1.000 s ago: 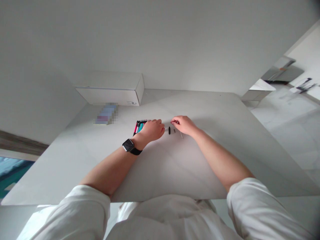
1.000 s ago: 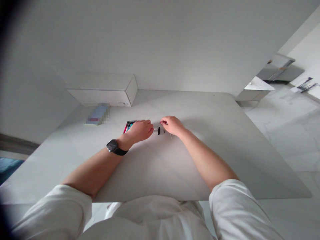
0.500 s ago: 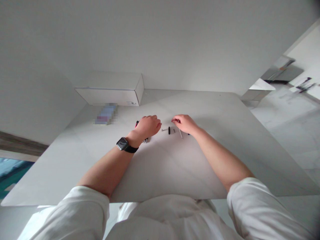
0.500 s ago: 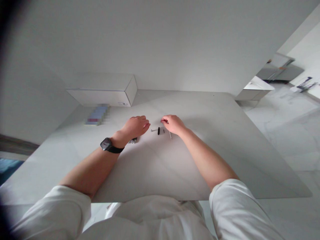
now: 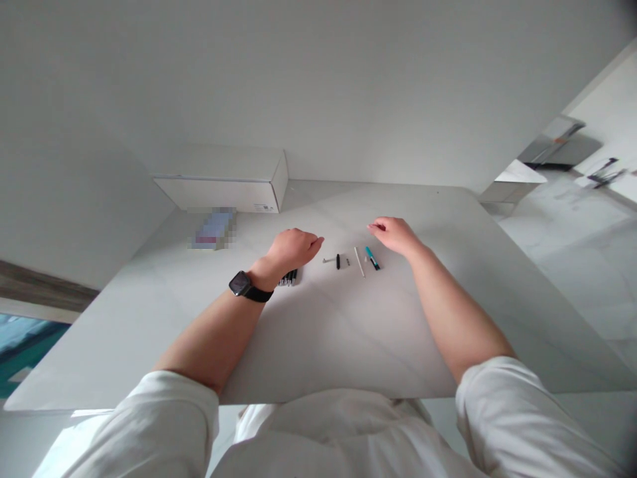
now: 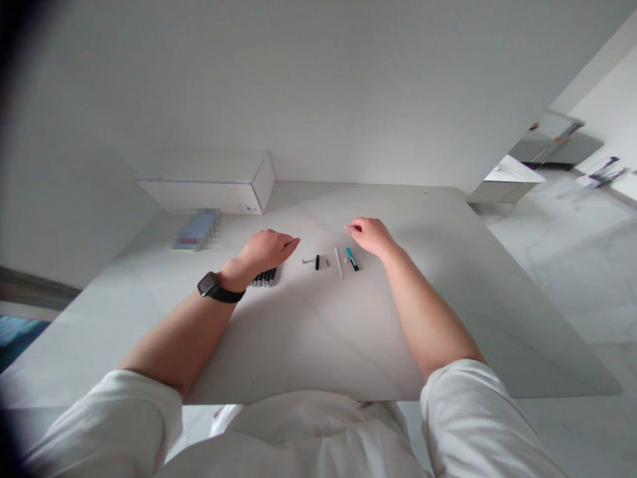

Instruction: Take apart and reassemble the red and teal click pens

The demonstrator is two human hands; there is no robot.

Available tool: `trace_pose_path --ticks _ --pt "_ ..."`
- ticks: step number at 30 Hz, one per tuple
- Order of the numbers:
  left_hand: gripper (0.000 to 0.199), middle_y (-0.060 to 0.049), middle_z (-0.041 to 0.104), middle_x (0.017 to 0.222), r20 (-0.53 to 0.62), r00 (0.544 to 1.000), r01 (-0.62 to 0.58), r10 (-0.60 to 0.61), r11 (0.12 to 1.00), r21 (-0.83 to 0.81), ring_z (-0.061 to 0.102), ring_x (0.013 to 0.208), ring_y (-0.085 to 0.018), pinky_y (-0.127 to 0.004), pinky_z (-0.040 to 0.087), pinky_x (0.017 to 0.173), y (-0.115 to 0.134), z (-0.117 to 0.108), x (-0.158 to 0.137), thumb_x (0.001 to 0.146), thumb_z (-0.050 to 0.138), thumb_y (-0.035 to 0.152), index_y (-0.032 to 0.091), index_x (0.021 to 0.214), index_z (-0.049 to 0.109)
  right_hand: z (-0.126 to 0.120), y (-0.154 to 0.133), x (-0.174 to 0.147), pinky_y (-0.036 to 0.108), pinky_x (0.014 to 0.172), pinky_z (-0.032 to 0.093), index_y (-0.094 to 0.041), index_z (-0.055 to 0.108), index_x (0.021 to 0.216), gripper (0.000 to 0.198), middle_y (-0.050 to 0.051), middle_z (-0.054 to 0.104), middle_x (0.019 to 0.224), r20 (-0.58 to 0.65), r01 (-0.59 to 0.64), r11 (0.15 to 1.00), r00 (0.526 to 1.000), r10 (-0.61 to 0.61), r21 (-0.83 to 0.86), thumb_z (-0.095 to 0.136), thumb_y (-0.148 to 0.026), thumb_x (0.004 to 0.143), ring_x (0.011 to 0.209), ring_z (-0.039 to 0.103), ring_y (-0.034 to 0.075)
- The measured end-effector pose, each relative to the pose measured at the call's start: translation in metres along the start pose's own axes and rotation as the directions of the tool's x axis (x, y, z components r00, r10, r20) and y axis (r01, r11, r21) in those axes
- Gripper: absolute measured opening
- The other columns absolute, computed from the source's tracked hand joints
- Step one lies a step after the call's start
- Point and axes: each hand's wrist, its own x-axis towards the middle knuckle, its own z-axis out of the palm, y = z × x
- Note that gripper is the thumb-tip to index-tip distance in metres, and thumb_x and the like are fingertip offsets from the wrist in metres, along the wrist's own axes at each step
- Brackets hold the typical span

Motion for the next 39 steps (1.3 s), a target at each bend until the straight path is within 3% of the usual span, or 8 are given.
trace_pose_path --ticks 5,12,15,18,23,27,33,39 --pt "0.058 -0.012 0.079 0.091 -0.005 1.000 -0.023 0.023 0.999 -0.044 0.072 0.084 -0.025 -0.034 0.045 0.072 -0.005 0.004 0.003 0.111 0.032 0.048 0.019 0.089 0.077 0.012 0.014 0.006 0.034 0.064 0.029 -0.023 0.059 0.061 0.052 0.006 0.061 0.062 -0.033 -0.084 0.991 0.996 0.081 -0.105 0.047 -0.050 0.104 0.063 0.050 0.020" --pt "0.054 -0.013 0.076 0.092 -0.090 0.996 -0.003 -0.009 0.991 -0.130 0.071 0.084 -0.025 -0.034 0.046 0.072 -0.006 0.006 0.002 0.112 0.033 0.051 0.019 0.101 0.074 0.020 0.032 0.010 0.033 0.069 0.035 -0.021 0.071 0.074 0.046 0.011 0.074 0.080 0.029 -0.166 0.961 0.984 0.177 -0.222 0.046 -0.044 0.105 0.076 0.062 0.022" --pt "0.046 -0.013 0.073 0.119 -0.126 0.992 -0.036 0.013 0.982 -0.183 0.071 0.088 -0.024 -0.034 0.048 0.074 -0.003 0.005 -0.003 0.109 0.044 0.053 0.021 0.136 0.062 0.020 0.034 0.009 0.034 0.077 0.042 -0.021 0.077 0.093 0.036 0.013 0.076 0.098 -0.027 -0.232 0.946 0.972 0.232 -0.225 0.051 -0.045 0.104 0.089 0.066 0.025" --pt "0.046 -0.012 0.059 0.146 -0.098 0.988 -0.135 0.119 0.976 -0.170 0.070 0.099 -0.024 -0.035 0.051 0.081 0.000 0.009 -0.006 0.105 0.054 0.050 0.028 0.146 0.056 0.021 0.027 0.007 0.039 0.089 0.047 -0.024 0.078 0.108 0.026 0.014 0.072 0.116 -0.146 -0.248 0.944 0.965 0.220 -0.218 0.060 -0.041 0.100 0.106 0.065 0.030" --pt "0.036 -0.009 0.068 0.128 0.010 0.966 -0.256 0.258 0.959 -0.119 0.067 0.115 -0.029 -0.035 0.051 0.086 0.003 0.030 -0.003 0.100 0.063 0.036 0.029 0.135 0.065 0.028 -0.004 0.000 0.044 0.102 0.048 -0.027 0.080 0.109 0.017 0.010 0.070 0.116 -0.091 0.077 0.990 0.992 -0.088 -0.114 0.070 -0.030 0.095 0.114 0.062 0.029" --pt "0.020 -0.009 0.072 0.112 0.058 0.950 -0.302 0.307 0.949 -0.090 0.069 0.103 -0.027 -0.035 0.049 0.081 0.003 0.045 0.002 0.099 0.060 0.026 0.026 0.114 0.074 0.042 -0.035 -0.010 0.043 0.105 0.047 -0.031 0.081 0.113 0.024 0.007 0.072 0.114 0.045 0.386 0.922 0.922 -0.385 -0.021 0.070 -0.019 0.094 0.112 0.063 0.027" --pt "0.019 -0.007 0.076 0.103 -0.107 0.967 -0.250 0.229 0.934 -0.257 0.069 0.097 -0.024 -0.034 0.048 0.083 -0.002 0.037 0.007 0.096 0.058 0.019 0.024 0.104 0.075 0.065 -0.053 -0.021 0.044 0.102 0.046 -0.033 0.084 0.109 0.029 0.006 0.073 0.114 0.148 0.486 0.872 0.868 -0.475 -0.051 0.076 -0.012 0.089 0.110 0.062 0.027" --pt "0.016 -0.005 0.076 0.093 -0.200 0.979 -0.144 0.025 0.781 -0.608 0.066 0.082 -0.018 -0.030 0.049 0.077 -0.005 0.019 0.011 0.096 0.063 0.030 0.022 0.101 0.076 0.068 -0.057 -0.023 0.044 0.101 0.046 -0.029 0.081 0.100 0.019 0.006 0.074 0.112 0.091 0.510 0.860 0.858 -0.505 -0.036 0.079 -0.014 0.089 0.111 0.063 0.027"
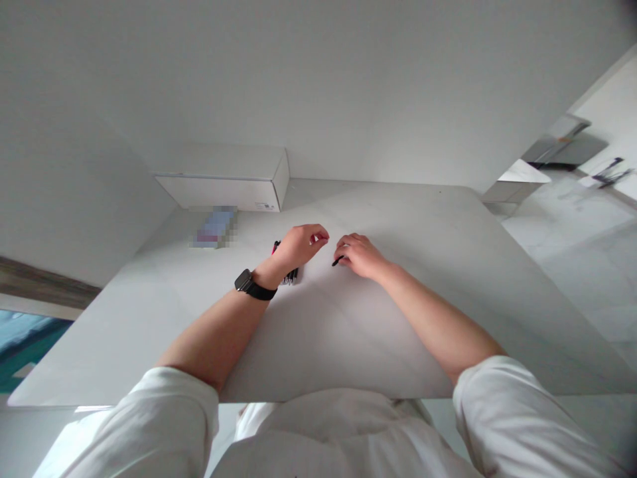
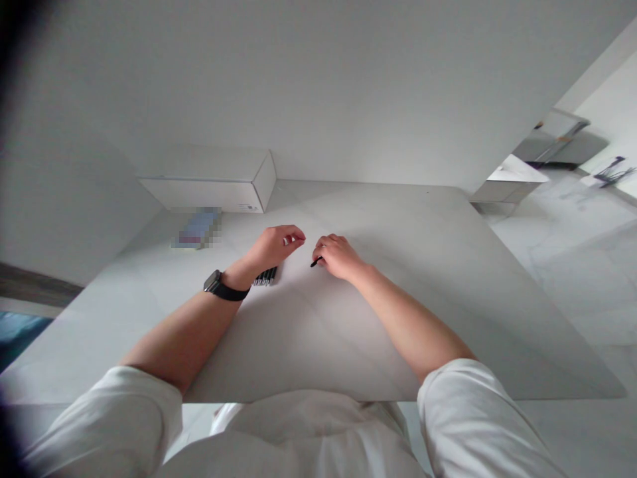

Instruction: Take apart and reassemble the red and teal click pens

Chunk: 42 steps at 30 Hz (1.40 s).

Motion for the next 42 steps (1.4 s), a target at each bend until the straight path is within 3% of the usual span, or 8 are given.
trace_pose_path --ticks 3,7,12,21,26,30,35,42 --pt "0.019 -0.005 0.076 0.092 -0.049 0.993 0.096 -0.110 0.966 -0.240 0.066 0.081 -0.017 -0.029 0.049 0.074 -0.003 0.000 0.005 0.093 0.070 0.036 0.020 0.101 0.076 -0.005 -0.002 0.002 0.042 0.099 0.049 -0.025 0.075 0.106 0.016 0.007 0.074 0.110 -0.151 -0.053 0.993 0.986 0.068 0.101 0.073 -0.016 0.094 0.108 0.065 0.026" --pt "0.029 -0.004 0.073 0.090 -0.016 0.976 0.173 -0.216 0.822 -0.543 0.063 0.078 -0.015 -0.025 0.047 0.066 -0.009 0.004 0.008 0.086 0.077 0.042 0.019 0.104 0.074 -0.013 -0.008 0.005 0.040 0.096 0.051 -0.026 0.069 0.111 0.013 0.006 0.074 0.107 -0.357 -0.067 0.967 0.921 0.155 0.245 0.064 -0.020 0.100 0.104 0.068 0.025" --pt "0.034 -0.002 0.069 0.085 0.024 0.973 0.186 -0.232 0.707 -0.682 0.060 0.074 -0.012 -0.023 0.045 0.063 -0.009 0.011 0.008 0.080 0.084 0.041 0.019 0.104 0.074 -0.019 -0.016 0.005 0.039 0.096 0.052 -0.026 0.067 0.114 0.014 0.006 0.073 0.104 -0.466 -0.022 0.963 0.872 0.149 0.268 0.059 -0.024 0.103 0.101 0.067 0.024" --pt "0.036 -0.006 0.075 0.094 0.020 0.969 0.207 -0.248 0.759 -0.617 0.064 0.080 -0.015 -0.025 0.048 0.065 -0.003 0.015 0.007 0.084 0.080 0.046 0.019 0.106 0.075 -0.023 -0.022 0.004 0.040 0.096 0.052 -0.026 0.070 0.114 0.017 0.007 0.073 0.102 -0.384 -0.094 0.962 0.903 0.191 0.257 0.057 -0.030 0.104 0.101 0.067 0.025" --pt "0.030 -0.007 0.078 0.097 -0.061 0.976 0.176 -0.208 0.924 -0.339 0.067 0.086 -0.018 -0.029 0.051 0.075 0.002 0.010 0.003 0.091 0.073 0.047 0.021 0.106 0.079 -0.023 -0.021 0.003 0.040 0.096 0.051 -0.025 0.071 0.113 0.016 0.008 0.073 0.106 -0.372 -0.098 0.968 0.911 0.181 0.231 0.059 -0.028 0.103 0.102 0.067 0.025" --pt "0.025 -0.005 0.079 0.094 -0.091 0.980 0.155 -0.176 0.968 -0.197 0.068 0.086 -0.018 -0.030 0.050 0.079 0.006 0.007 0.001 0.094 0.070 0.044 0.023 0.103 0.080 -0.022 -0.020 0.003 0.041 0.096 0.051 -0.026 0.072 0.112 0.015 0.008 0.074 0.108 -0.366 -0.100 0.970 0.913 0.178 0.221 0.060 -0.027 0.103 0.104 0.067 0.026" --pt "0.032 -0.005 0.078 0.089 -0.081 0.977 0.178 -0.196 0.965 -0.192 0.065 0.077 -0.017 -0.028 0.046 0.071 0.004 0.010 0.001 0.096 0.066 0.050 0.021 0.098 0.079 -0.021 -0.020 0.003 0.041 0.096 0.050 -0.025 0.072 0.112 0.015 0.008 0.074 0.108 -0.381 -0.086 0.977 0.911 0.157 0.197 0.061 -0.028 0.103 0.104 0.066 0.026" --pt "0.049 -0.006 0.073 0.080 0.012 0.967 0.242 -0.255 0.901 -0.361 0.059 0.064 -0.014 -0.025 0.044 0.058 -0.006 0.023 0.002 0.098 0.058 0.063 0.018 0.087 0.074 -0.021 -0.021 0.000 0.044 0.102 0.047 -0.028 0.073 0.113 0.017 0.009 0.071 0.112 -0.384 -0.106 0.988 0.913 0.141 0.111 0.059 -0.026 0.103 0.110 0.065 0.028"
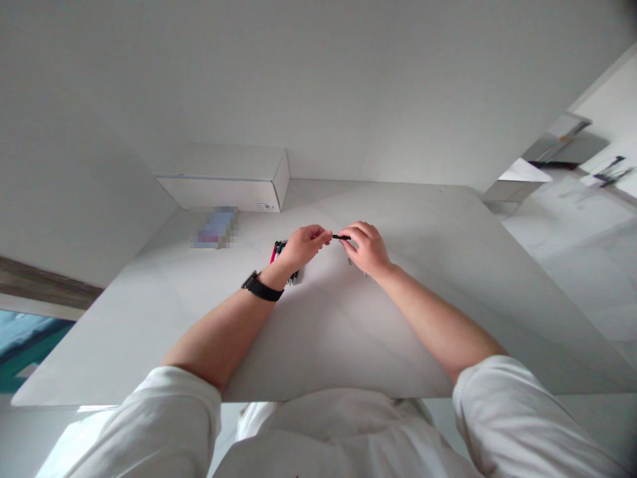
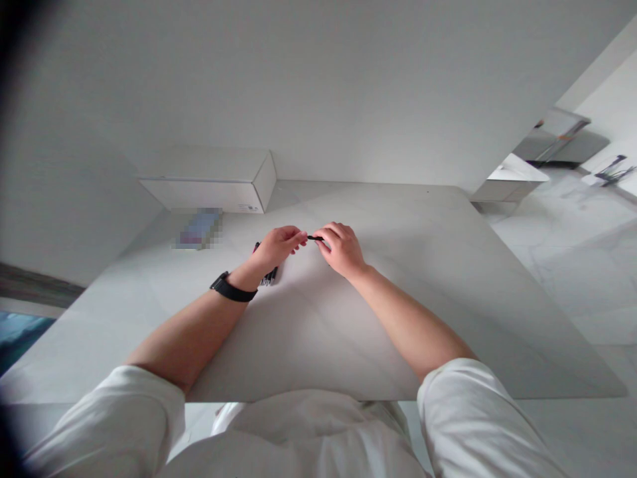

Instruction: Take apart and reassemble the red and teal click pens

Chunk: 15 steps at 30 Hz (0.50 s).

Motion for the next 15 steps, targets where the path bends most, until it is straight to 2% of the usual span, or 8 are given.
trace_pose_path --ticks 5,8,12,15 --pt "0.049 -0.007 0.074 0.082 0.016 1.000 0.015 -0.014 1.000 -0.016 0.061 0.065 -0.014 -0.025 0.046 0.058 -0.0027 0.0026 0.0014 0.098 0.057 0.063 0.018 0.085 0.073 -0.0001 -0.0002 -0.0006 0.045 0.103 0.047 -0.029 0.073 0.115 0.020 0.009 0.070 0.115 0.012 0.006 0.999 1.000 -0.005 -0.034 0.058 -0.023 0.103 0.113 0.064 0.029" --pt "0.041 -0.005 0.072 0.080 0.012 1.000 0.011 -0.011 1.000 0.016 0.063 0.065 -0.013 -0.025 0.047 0.059 -0.0004 0.0008 0.0006 0.097 0.062 0.058 0.019 0.092 0.074 0.0020 0.0019 -0.0007 0.045 0.102 0.047 -0.029 0.071 0.121 0.022 0.009 0.072 0.114 0.016 -0.013 1.000 1.000 0.013 -0.022 0.060 -0.025 0.102 0.111 0.065 0.029" --pt "0.031 -0.004 0.074 0.084 -0.010 1.000 -0.008 0.008 1.000 -0.008 0.064 0.066 -0.013 -0.025 0.049 0.061 0.0024 -0.0018 -0.0009 0.093 0.069 0.049 0.020 0.102 0.074 0.0061 0.0049 -0.0015 0.045 0.102 0.049 -0.029 0.064 0.133 0.032 0.008 0.075 0.109 -0.014 -0.056 0.997 0.998 0.056 0.046 0.063 -0.029 0.101 0.106 0.068 0.029" --pt "0.031 -0.005 0.075 0.088 -0.025 0.999 -0.039 0.038 0.999 -0.035 0.064 0.069 -0.013 -0.026 0.050 0.064 0.0028 -0.0022 -0.0010 0.091 0.071 0.047 0.020 0.105 0.075 0.0071 0.0046 -0.0020 0.041 0.100 0.051 -0.028 0.062 0.133 0.030 0.006 0.077 0.103 -0.023 -0.087 0.987 0.996 0.091 0.137 0.060 -0.033 0.104 0.102 0.071 0.026"
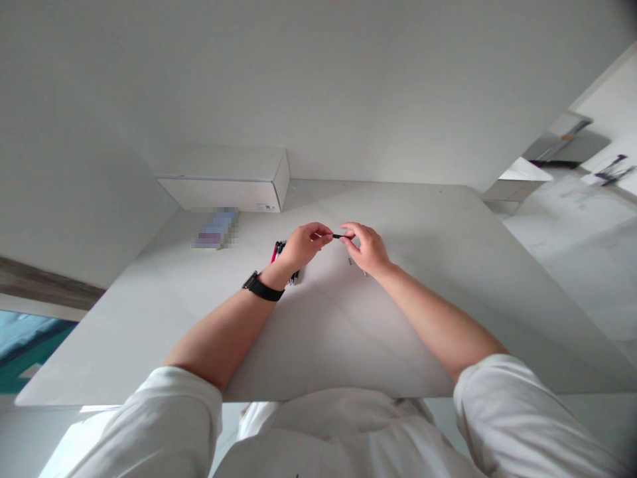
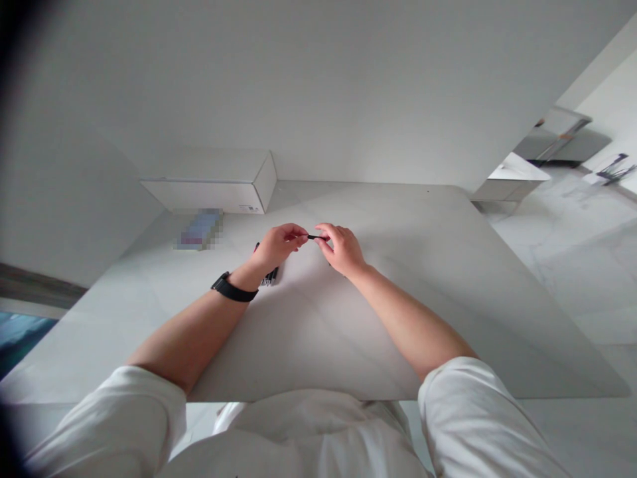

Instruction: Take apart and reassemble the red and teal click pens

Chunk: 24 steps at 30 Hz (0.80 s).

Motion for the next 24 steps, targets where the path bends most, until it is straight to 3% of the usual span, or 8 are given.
trace_pose_path --ticks 4,8,14,20,24 --pt "0.032 -0.007 0.076 0.092 -0.028 1.000 -0.013 0.013 1.000 -0.015 0.064 0.073 -0.014 -0.027 0.051 0.068 0.000 0.001 0.001 0.090 0.073 0.047 0.020 0.105 0.077 -0.001 -0.002 0.000 0.036 0.093 0.055 -0.028 0.059 0.134 0.030 0.003 0.077 0.097 0.050 -0.075 0.987 0.996 0.069 0.141 0.053 -0.036 0.106 0.094 0.074 0.021" --pt "0.033 -0.007 0.076 0.091 -0.068 0.998 -0.012 0.010 0.999 -0.038 0.064 0.074 -0.015 -0.028 0.050 0.067 0.000 0.002 0.001 0.089 0.074 0.049 0.019 0.105 0.077 0.001 -0.001 0.001 0.036 0.095 0.057 -0.027 0.056 0.133 0.037 0.004 0.076 0.102 0.019 -0.059 0.974 0.998 0.057 0.219 0.064 -0.033 0.098 0.095 0.074 0.020" --pt "0.030 -0.006 0.076 0.091 -0.082 0.996 -0.018 0.017 1.000 -0.015 0.064 0.075 -0.015 -0.027 0.049 0.067 0.001 0.001 0.001 0.090 0.073 0.047 0.020 0.103 0.078 0.002 0.004 0.003 0.036 0.090 0.058 -0.026 0.064 0.105 0.009 0.006 0.073 0.103 0.003 -0.040 0.986 0.999 0.040 0.159 0.058 -0.032 0.100 0.096 0.071 0.021" --pt "0.029 -0.006 0.076 0.090 -0.098 0.995 -0.020 0.020 1.000 0.001 0.065 0.076 -0.015 -0.027 0.050 0.069 0.002 0.001 0.000 0.090 0.073 0.046 0.020 0.104 0.078 0.003 0.007 0.002 0.037 0.088 0.058 -0.027 0.061 0.119 0.022 0.008 0.069 0.116 0.022 -0.055 0.984 0.998 0.052 0.167 0.063 -0.030 0.097 0.099 0.069 0.021" --pt "0.030 -0.006 0.077 0.090 -0.088 0.996 -0.019 0.020 1.000 0.023 0.066 0.077 -0.016 -0.027 0.049 0.069 0.004 0.000 -0.001 0.090 0.073 0.046 0.020 0.104 0.078 0.004 0.010 0.002 0.036 0.087 0.058 -0.026 0.062 0.107 0.009 0.008 0.067 0.112 0.041 -0.018 0.992 0.999 0.013 0.123 0.059 -0.028 0.099 0.104 0.067 0.022"
